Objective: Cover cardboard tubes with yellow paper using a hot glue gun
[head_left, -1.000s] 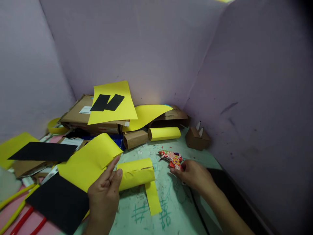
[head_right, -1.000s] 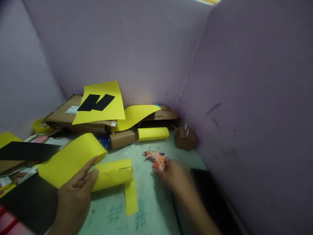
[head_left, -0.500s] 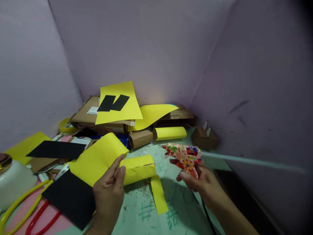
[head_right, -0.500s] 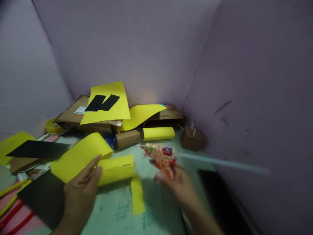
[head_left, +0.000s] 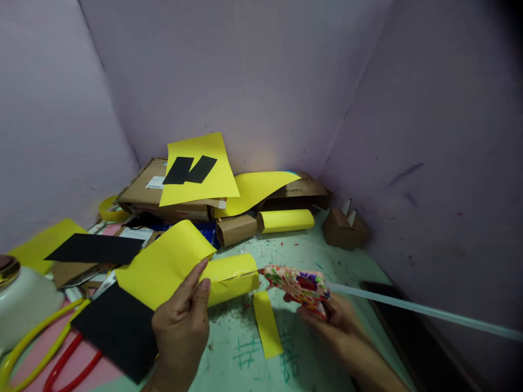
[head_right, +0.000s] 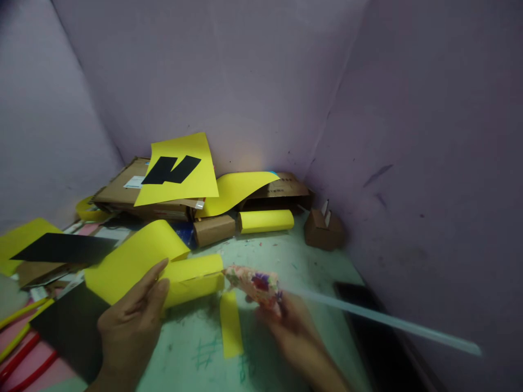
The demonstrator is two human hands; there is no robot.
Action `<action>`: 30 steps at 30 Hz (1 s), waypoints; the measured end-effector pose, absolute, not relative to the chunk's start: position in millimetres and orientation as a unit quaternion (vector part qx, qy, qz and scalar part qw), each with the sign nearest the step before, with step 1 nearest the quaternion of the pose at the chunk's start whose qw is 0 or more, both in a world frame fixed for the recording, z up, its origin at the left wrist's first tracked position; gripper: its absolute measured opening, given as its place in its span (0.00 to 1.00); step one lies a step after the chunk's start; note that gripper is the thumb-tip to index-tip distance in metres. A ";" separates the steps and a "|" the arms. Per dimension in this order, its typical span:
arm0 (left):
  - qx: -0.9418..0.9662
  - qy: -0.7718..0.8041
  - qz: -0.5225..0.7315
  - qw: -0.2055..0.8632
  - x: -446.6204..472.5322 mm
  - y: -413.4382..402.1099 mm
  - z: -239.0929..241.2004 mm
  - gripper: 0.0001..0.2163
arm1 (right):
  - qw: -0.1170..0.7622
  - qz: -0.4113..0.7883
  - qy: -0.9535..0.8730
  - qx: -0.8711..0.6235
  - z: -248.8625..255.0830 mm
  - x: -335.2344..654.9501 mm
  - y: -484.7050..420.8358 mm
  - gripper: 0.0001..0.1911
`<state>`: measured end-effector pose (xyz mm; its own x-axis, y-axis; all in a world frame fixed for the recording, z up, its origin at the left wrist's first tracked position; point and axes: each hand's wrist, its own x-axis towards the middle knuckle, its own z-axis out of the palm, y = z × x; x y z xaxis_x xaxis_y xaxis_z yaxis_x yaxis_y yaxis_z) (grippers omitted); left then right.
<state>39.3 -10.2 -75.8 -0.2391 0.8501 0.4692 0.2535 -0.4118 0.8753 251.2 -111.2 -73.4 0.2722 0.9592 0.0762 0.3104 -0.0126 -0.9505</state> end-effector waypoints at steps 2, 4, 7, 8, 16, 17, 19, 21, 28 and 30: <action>0.576 0.477 0.623 0.229 40.1 -10.0 -75.1 0.11 | 0.492 0.338 -0.498 -0.629 -73.6 249.3 -110.8 0.11; 0.580 0.470 0.628 0.222 40.9 -9.9 -74.7 0.11 | 0.501 0.341 -0.488 -0.628 -74.7 247.9 -109.7 0.10; 0.583 0.467 0.628 0.218 41.4 -10.8 -74.5 0.11 | 0.509 0.343 -0.477 -0.629 -77.0 247.4 -107.7 0.11; 0.584 0.467 0.628 0.217 41.4 -11.2 -74.4 0.11 | 0.511 0.346 -0.473 -0.629 -77.6 247.5 -107.2 0.11; 0.602 0.468 0.615 0.199 39.8 -12.2 -73.2 0.10 | 0.506 0.351 -0.462 -0.638 -78.8 246.4 -107.3 0.11; 0.602 0.470 0.615 0.198 39.7 -12.3 -73.0 0.10 | 0.509 0.352 -0.460 -0.637 -78.7 246.0 -107.3 0.11; 0.602 0.471 0.615 0.195 39.5 -12.8 -72.9 0.10 | 0.512 0.353 -0.459 -0.634 -77.8 244.9 -107.0 0.11; 0.600 0.471 0.618 0.192 39.4 -13.2 -73.2 0.09 | 0.511 0.346 -0.461 -0.638 -76.4 243.8 -106.4 0.10; 0.606 0.466 0.617 0.186 39.4 -13.4 -75.8 0.10 | 0.507 0.336 -0.471 -0.639 -72.9 241.7 -105.8 0.09; 0.608 0.474 0.608 0.190 39.4 -13.7 -75.2 0.10 | 0.503 0.333 -0.475 -0.641 -72.1 241.9 -106.3 0.08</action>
